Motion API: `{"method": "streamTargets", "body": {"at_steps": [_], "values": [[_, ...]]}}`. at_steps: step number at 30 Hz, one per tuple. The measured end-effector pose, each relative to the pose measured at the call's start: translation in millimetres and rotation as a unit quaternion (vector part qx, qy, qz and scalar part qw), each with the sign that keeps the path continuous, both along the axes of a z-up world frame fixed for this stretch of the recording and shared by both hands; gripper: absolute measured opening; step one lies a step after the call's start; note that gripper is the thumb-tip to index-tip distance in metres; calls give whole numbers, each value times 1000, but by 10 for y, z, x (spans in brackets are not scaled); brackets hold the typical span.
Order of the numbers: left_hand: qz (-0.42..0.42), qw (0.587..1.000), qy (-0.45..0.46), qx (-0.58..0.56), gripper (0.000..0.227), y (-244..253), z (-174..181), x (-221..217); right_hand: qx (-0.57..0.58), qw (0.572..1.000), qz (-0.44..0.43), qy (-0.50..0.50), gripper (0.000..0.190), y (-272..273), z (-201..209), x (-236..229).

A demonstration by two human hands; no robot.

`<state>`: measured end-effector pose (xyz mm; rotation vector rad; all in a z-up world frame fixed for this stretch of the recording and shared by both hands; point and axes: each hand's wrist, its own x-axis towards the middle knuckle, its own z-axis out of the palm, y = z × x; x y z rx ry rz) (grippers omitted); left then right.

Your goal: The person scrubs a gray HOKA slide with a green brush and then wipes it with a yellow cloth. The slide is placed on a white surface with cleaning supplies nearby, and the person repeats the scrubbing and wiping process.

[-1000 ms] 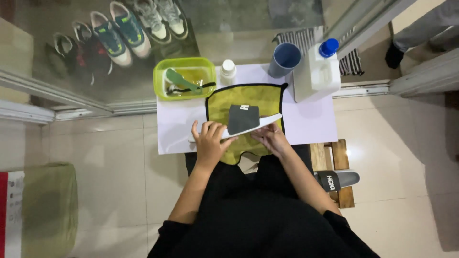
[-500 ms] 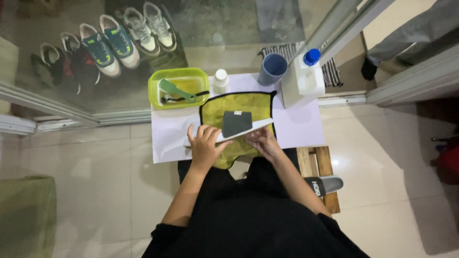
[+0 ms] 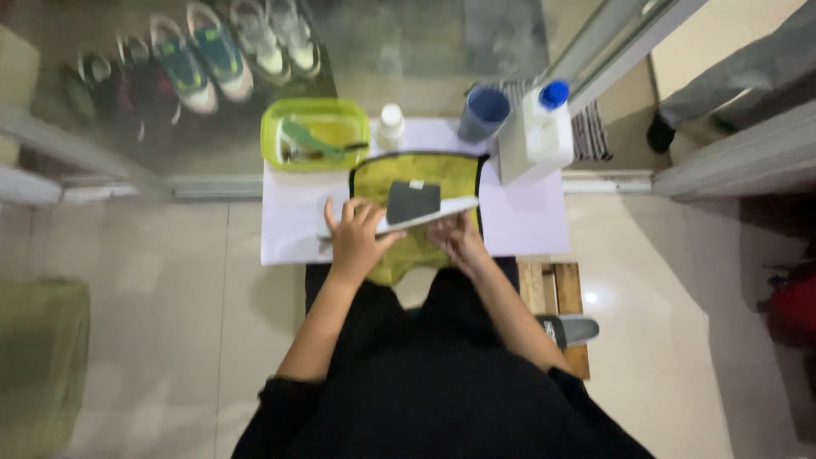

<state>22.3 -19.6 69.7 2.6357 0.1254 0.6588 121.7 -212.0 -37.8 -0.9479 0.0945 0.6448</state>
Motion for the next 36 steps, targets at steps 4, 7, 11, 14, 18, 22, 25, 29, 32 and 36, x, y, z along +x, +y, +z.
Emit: {"method": "streamTargets", "body": {"at_steps": [4, 7, 11, 14, 18, 22, 25, 29, 32, 36], "values": [[4, 1000, 8, 8, 35, -44, -51, -46, -6, 1000, 28, -1, 74, -10, 81, -41], [-3, 1000, -23, 7, 35, -38, -36, -47, -70, 997, 21, -37, 77, -25, -8, 42], [-12, 999, -34, 8, 34, -61, -85, -83, -229, 962, 0, -152, 80, -131, 345, -37], [-18, 999, -46, 13, 35, -58, -118, -42, -288, 923, -10, -254, 77, -242, 320, -12], [-14, 1000, -15, 13, 35, -66, -106, -43, -379, 853, -95, -345, 63, -209, 781, -164], [-4, 1000, 9, 0, 35, -50, -133, -33, -447, 760, -156, -446, 55, 1, 1200, -31], [-11, 1000, -8, 27, 36, -22, -181, 15, -394, 709, -113, -574, 41, 466, 1555, 145], [-10, 1000, -9, 4, 36, -13, -267, 35, -451, 568, 92, -682, 24, 1258, 1511, 447], [-7, 1000, -21, 22, 36, -3, -163, 24, -492, 418, 176, -743, 30, 1828, 1141, 808], [-9, 1000, -5, 28, 40, 0, -143, -3, -576, 329, 388, -640, 38, 2234, 1061, 994]]}}
